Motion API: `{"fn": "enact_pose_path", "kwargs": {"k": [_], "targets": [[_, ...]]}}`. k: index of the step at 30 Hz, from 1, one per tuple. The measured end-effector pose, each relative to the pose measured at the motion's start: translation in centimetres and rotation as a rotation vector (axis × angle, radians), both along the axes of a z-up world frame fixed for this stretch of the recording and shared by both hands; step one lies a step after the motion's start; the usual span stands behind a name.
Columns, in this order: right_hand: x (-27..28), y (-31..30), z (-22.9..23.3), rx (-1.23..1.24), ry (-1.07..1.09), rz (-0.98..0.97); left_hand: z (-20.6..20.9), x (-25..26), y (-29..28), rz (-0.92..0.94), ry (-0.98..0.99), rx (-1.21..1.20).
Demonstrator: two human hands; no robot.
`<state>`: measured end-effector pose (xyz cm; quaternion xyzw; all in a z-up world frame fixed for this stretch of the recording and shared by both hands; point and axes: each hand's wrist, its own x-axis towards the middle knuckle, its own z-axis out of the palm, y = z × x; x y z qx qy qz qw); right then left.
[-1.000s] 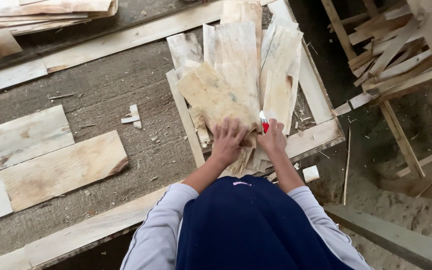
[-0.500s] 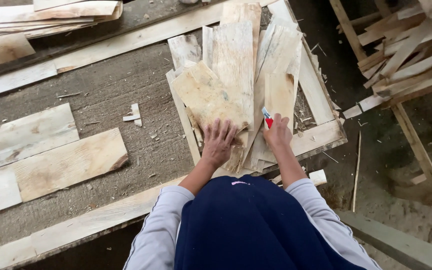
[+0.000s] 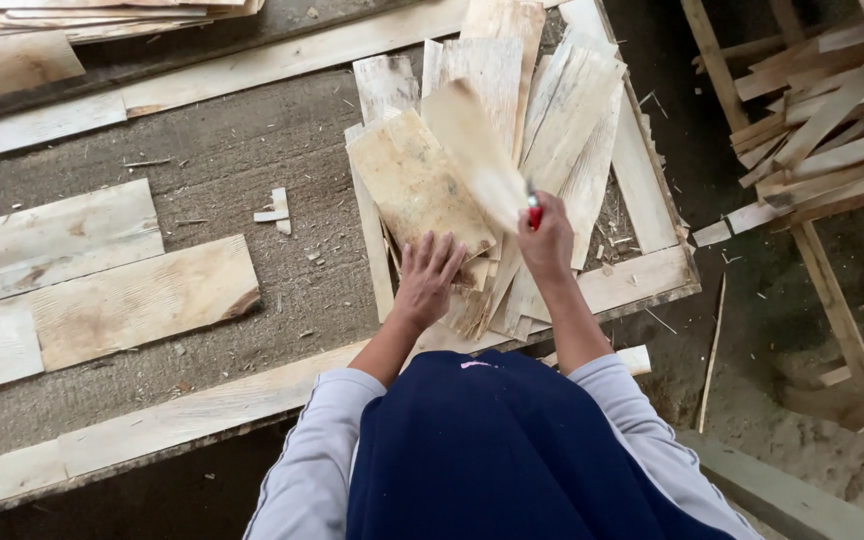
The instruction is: The person uses a red utility knife to cut and trim wooden planks on a workbench. They repeatedly position planks, score or slice them, and move the cut pieces aside, accumulating a pile of offcuts.
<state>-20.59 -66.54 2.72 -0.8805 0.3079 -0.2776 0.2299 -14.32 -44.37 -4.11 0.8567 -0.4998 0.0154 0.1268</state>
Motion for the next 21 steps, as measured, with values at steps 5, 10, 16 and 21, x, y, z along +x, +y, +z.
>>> {"fn": "enact_pose_path", "kwargs": {"k": [5, 10, 16, 21], "targets": [[-5.1, -5.9, -11.9, -0.005, 0.137, -0.398, 0.3, 0.0, 0.3, -0.006, -0.058, -0.024], [-7.3, -5.4, -10.7, 0.249, 0.308, -0.528, 0.2, -0.3, 0.3, 0.011, -0.119, -0.077], [-7.7, -6.7, -9.9, 0.518, 0.401, -0.547, -0.4, -0.2, 0.0, 0.008, -0.09, -0.089], [-5.8, -4.2, -10.5, 0.317, 0.34, -0.413, -0.6, -0.3, -0.1, 0.026, -0.093, -0.124]]}}
